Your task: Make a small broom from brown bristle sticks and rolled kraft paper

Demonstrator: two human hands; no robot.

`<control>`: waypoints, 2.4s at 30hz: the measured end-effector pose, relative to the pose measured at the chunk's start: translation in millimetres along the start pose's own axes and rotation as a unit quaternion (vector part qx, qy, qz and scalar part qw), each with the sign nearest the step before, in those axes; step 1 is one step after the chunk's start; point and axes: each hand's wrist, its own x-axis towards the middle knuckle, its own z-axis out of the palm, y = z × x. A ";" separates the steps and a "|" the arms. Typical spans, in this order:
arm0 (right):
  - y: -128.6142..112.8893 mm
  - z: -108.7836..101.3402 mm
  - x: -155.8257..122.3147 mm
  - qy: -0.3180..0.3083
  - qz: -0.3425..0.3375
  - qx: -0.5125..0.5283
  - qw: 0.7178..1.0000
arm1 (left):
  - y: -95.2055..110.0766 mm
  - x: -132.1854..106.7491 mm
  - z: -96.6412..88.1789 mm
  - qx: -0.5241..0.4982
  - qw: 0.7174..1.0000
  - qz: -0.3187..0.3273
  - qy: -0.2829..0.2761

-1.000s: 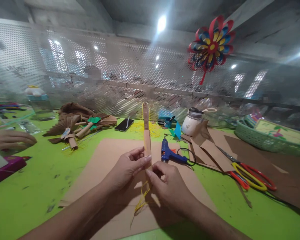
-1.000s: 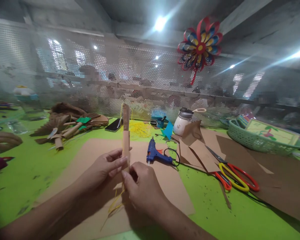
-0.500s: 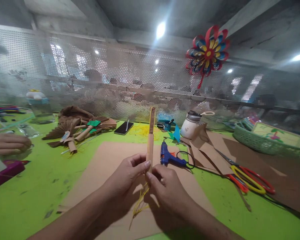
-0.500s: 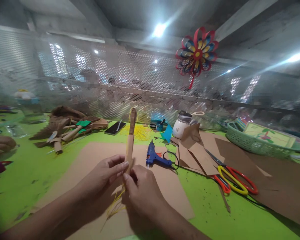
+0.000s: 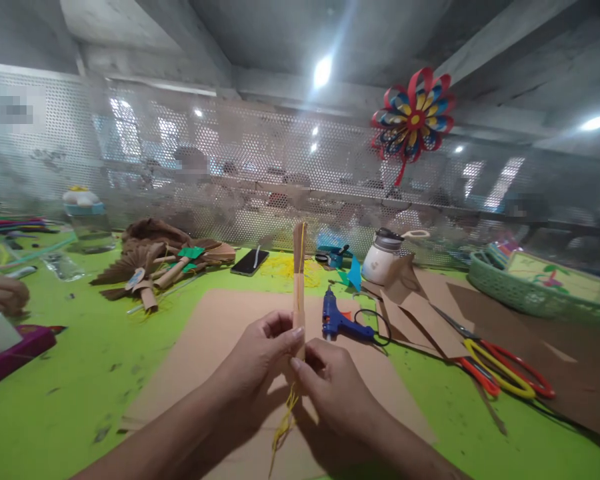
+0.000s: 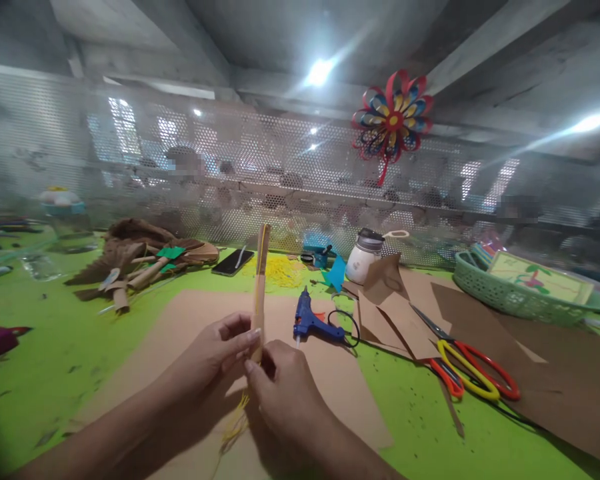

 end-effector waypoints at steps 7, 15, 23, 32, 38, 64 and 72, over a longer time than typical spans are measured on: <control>-3.7 -8.2 2.8 -0.098 -0.010 0.237 0.967 | 10.3 3.1 -4.0 0.012 0.999 0.029 -0.023; 13.1 -2.8 1.8 -0.180 0.069 0.405 0.894 | 8.6 -4.8 -4.2 -0.029 0.995 -0.043 -0.082; 7.2 1.1 -3.5 -0.157 0.110 0.467 0.863 | 11.8 -14.8 4.5 -0.048 0.993 -0.107 -0.022; 3.0 -2.7 -7.5 -0.163 0.168 0.538 0.810 | 9.5 -8.3 1.0 -0.058 0.991 -0.098 -0.064; 9.5 -2.0 -6.4 -0.201 0.156 0.523 0.814 | 6.4 -4.9 -0.2 -0.015 0.998 -0.035 -0.057; 6.9 32.4 -13.1 -0.041 0.194 0.434 0.879 | -6.7 -13.9 8.6 -0.034 0.998 -0.047 -0.029; 5.8 29.6 -13.0 -0.044 0.205 0.422 0.882 | -6.6 -11.3 9.1 -0.038 0.998 -0.051 -0.016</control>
